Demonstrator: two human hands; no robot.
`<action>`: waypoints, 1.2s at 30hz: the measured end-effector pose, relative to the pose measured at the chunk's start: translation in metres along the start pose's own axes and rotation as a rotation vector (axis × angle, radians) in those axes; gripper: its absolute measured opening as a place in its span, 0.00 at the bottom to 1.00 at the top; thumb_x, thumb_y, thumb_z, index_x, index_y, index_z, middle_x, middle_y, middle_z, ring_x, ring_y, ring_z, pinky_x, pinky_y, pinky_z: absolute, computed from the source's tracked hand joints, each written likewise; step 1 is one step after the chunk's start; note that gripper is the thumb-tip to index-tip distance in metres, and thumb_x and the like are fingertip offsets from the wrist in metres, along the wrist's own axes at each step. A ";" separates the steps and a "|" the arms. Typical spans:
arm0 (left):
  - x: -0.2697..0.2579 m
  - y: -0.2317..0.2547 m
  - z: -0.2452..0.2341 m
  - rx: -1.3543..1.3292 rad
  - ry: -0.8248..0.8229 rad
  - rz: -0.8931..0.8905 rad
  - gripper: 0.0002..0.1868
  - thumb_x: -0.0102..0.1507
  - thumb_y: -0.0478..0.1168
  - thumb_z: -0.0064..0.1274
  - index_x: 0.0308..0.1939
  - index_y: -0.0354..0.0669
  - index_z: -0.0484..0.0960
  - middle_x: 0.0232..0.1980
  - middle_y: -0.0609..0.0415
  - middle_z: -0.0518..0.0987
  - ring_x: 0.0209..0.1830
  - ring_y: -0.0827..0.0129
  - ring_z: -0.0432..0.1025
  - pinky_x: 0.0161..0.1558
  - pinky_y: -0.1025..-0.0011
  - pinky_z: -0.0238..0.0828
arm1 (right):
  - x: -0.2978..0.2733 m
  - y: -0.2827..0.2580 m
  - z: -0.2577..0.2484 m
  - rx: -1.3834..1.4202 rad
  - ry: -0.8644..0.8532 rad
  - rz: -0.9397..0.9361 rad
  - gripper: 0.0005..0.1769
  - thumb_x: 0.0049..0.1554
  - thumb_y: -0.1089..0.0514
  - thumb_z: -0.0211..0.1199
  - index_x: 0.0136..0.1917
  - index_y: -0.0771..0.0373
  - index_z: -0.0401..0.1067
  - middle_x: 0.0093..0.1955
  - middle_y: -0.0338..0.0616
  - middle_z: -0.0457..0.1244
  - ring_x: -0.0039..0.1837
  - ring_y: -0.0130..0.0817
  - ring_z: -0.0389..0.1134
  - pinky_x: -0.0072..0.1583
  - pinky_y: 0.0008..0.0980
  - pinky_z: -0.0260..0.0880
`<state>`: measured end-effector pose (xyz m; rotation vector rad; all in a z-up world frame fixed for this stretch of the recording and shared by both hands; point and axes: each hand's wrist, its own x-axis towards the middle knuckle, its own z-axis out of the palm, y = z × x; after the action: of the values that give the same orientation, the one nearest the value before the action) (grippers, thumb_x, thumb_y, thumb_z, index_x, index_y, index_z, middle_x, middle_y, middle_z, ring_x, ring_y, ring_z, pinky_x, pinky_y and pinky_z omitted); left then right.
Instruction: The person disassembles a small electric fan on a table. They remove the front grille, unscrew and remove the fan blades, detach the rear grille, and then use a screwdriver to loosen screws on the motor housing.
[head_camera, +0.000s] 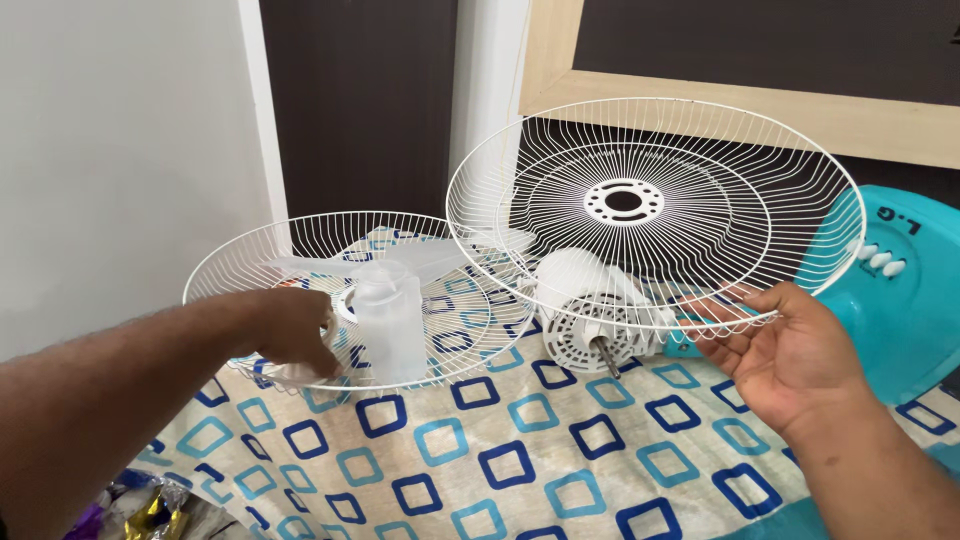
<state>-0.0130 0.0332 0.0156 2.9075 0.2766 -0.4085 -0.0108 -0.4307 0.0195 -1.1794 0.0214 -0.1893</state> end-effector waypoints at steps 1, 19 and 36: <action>-0.001 0.000 0.000 -0.040 0.023 -0.002 0.42 0.54 0.49 0.69 0.70 0.41 0.72 0.66 0.39 0.79 0.62 0.51 0.78 0.64 0.56 0.75 | 0.000 0.000 0.001 0.004 -0.004 -0.002 0.21 0.56 0.54 0.49 0.60 0.66 0.65 0.58 0.57 0.68 0.58 0.43 0.69 0.62 0.43 0.67; -0.018 0.004 -0.009 -0.192 -0.027 -0.036 0.35 0.57 0.40 0.67 0.66 0.35 0.73 0.57 0.35 0.82 0.47 0.55 0.84 0.42 0.69 0.84 | 0.001 0.003 0.025 0.000 -0.038 0.018 0.19 0.57 0.55 0.49 0.58 0.68 0.65 0.56 0.60 0.68 0.54 0.42 0.69 0.58 0.40 0.68; 0.060 0.017 0.000 -1.252 0.013 -0.115 0.20 0.63 0.28 0.48 0.59 0.45 0.76 0.59 0.44 0.74 0.50 0.57 0.78 0.49 0.61 0.83 | -0.004 -0.004 0.018 -0.013 -0.017 -0.005 0.21 0.56 0.54 0.49 0.59 0.67 0.66 0.57 0.59 0.68 0.56 0.43 0.70 0.61 0.41 0.68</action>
<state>0.0477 0.0259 0.0012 1.6698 0.4772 -0.1279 -0.0130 -0.4155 0.0297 -1.1945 0.0049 -0.1832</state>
